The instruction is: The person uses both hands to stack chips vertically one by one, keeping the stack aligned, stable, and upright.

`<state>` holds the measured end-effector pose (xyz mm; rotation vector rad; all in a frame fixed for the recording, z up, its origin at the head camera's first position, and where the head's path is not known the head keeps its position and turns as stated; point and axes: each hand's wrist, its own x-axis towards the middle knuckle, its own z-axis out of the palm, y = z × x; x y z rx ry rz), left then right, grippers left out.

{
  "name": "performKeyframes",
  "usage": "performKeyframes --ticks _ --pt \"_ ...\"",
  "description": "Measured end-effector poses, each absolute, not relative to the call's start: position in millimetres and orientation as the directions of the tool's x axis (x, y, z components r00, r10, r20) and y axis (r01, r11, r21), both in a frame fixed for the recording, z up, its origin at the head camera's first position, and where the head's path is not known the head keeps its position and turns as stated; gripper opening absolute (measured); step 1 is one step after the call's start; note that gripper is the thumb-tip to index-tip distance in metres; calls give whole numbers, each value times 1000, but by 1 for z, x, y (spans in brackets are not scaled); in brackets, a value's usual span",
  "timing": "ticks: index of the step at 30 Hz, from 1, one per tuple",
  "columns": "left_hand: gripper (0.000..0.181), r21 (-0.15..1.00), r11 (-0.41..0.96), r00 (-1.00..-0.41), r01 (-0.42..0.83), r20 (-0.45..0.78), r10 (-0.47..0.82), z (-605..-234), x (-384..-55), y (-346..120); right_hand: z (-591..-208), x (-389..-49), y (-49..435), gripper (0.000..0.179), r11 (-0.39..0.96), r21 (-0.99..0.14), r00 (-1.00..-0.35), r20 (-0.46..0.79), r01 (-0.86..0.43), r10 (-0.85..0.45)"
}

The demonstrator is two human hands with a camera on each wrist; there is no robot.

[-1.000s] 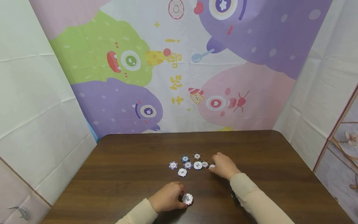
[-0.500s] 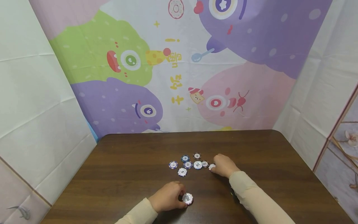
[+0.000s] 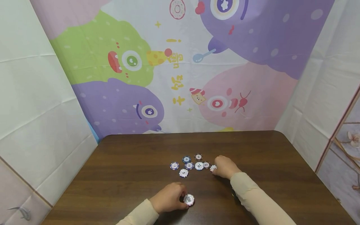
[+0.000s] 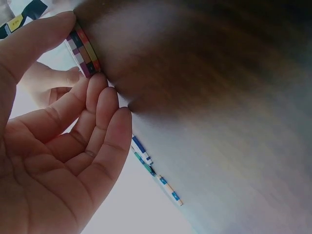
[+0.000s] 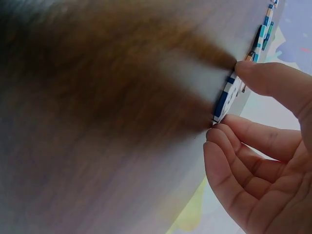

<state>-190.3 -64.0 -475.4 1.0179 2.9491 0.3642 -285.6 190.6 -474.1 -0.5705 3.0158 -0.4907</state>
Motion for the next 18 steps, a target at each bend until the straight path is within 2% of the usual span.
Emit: performKeyframes --ticks 18 --pt "27 228 766 -795 601 66 603 -473 -189 -64 -471 -283 192 21 883 -337 -936 -12 -326 -351"
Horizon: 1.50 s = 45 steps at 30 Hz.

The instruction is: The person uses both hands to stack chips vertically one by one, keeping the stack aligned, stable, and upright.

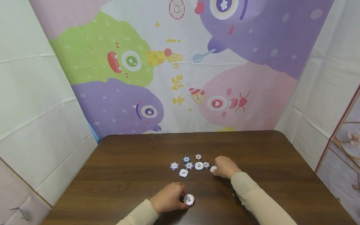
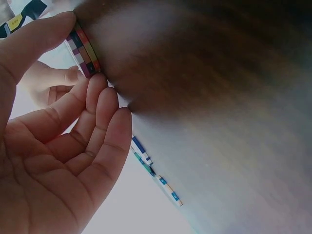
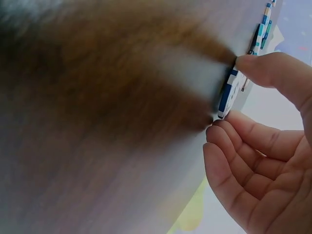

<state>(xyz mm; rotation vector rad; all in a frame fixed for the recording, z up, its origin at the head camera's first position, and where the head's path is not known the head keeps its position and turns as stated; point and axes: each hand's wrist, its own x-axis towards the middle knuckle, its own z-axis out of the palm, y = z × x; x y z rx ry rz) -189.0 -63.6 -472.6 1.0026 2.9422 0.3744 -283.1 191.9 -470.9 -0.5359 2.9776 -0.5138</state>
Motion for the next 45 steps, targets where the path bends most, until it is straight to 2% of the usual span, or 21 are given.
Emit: performKeyframes --ticks 14,24,45 --pt "27 219 767 -794 603 74 603 -473 -189 -64 -463 -271 188 20 857 -337 -917 53 -389 -395" --pt "27 234 763 -793 602 67 605 -473 -190 -64 -458 -251 177 25 796 -338 -864 145 -502 -483" --pt "29 248 762 -794 598 57 605 -473 -190 -66 -454 -211 151 24 658 -429 -759 109 -619 -642"
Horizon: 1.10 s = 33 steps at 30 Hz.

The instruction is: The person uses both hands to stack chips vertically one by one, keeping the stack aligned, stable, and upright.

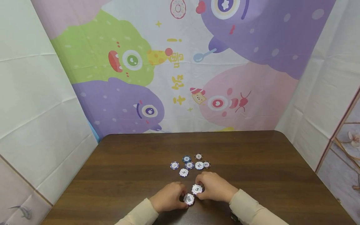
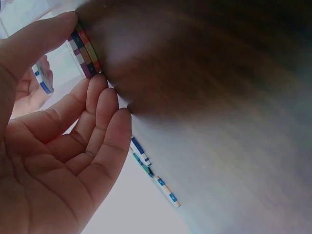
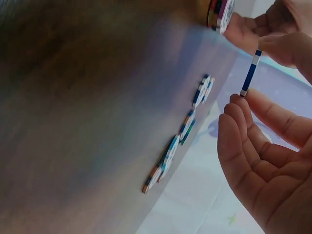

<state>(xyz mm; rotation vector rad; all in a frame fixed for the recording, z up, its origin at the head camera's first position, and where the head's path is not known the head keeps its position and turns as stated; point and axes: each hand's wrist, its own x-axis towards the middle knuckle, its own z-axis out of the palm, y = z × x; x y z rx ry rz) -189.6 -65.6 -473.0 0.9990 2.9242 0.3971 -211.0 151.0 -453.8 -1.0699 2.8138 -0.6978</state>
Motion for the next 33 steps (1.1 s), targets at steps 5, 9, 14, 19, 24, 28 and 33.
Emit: performKeyframes --ticks 5,9,14,19,24,28,33 --pt "28 248 760 -792 601 58 608 -474 -190 -66 -457 -206 145 25 644 -445 -746 86 -622 -661" --pt "28 243 758 -790 605 66 609 -474 -190 -66 -459 -203 140 24 638 -436 -735 84 -634 -673" --pt "28 240 759 -790 605 66 609 -473 -190 -66 -461 -201 135 23 641 -406 -723 75 -651 -687" --pt "28 241 762 -792 601 53 608 -474 -191 -65 -462 -198 132 24 646 -390 -716 52 -657 -696" --pt "28 248 764 -795 596 52 604 -475 -191 -66 -463 -196 128 23 644 -364 -709 69 -673 -702" --pt "29 251 764 -796 595 48 604 -475 -191 -66 -465 -195 126 22 640 -349 -704 86 -684 -705" --pt "29 245 764 -795 596 46 605 -475 -192 -66 -467 -196 123 23 656 -340 -716 80 -674 -694"
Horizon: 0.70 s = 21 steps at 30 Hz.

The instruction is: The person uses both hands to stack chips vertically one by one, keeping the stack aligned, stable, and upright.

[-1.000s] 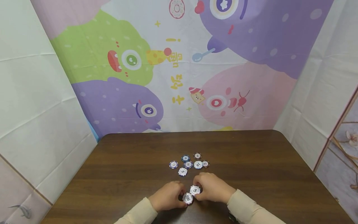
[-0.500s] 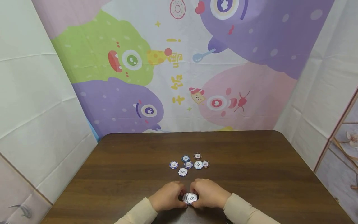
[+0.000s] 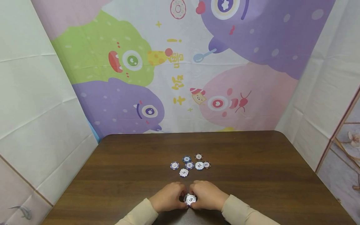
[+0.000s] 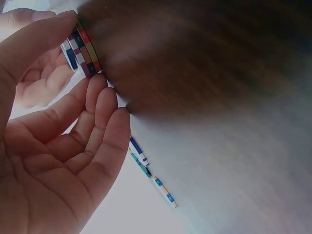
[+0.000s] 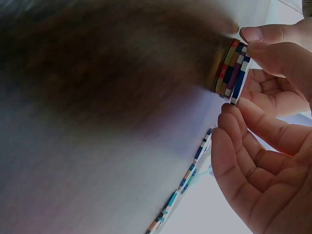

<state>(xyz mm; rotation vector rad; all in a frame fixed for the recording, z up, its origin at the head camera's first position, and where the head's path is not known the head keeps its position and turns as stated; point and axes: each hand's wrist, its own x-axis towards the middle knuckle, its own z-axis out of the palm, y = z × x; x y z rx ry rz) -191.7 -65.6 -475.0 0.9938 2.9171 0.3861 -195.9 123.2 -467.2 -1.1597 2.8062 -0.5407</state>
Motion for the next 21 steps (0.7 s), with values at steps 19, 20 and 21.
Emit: performKeyframes --ticks 19,20,21 --pt "29 256 756 -790 603 57 611 -473 -191 -66 -468 -197 118 22 647 -363 -717 91 -670 -691" --pt "29 257 755 -790 603 57 611 -472 -191 -66 -467 -197 118 23 647 -365 -717 90 -670 -691" --pt "29 258 755 -789 603 56 611 -472 -190 -66 -467 -197 119 23 647 -365 -717 89 -670 -692"
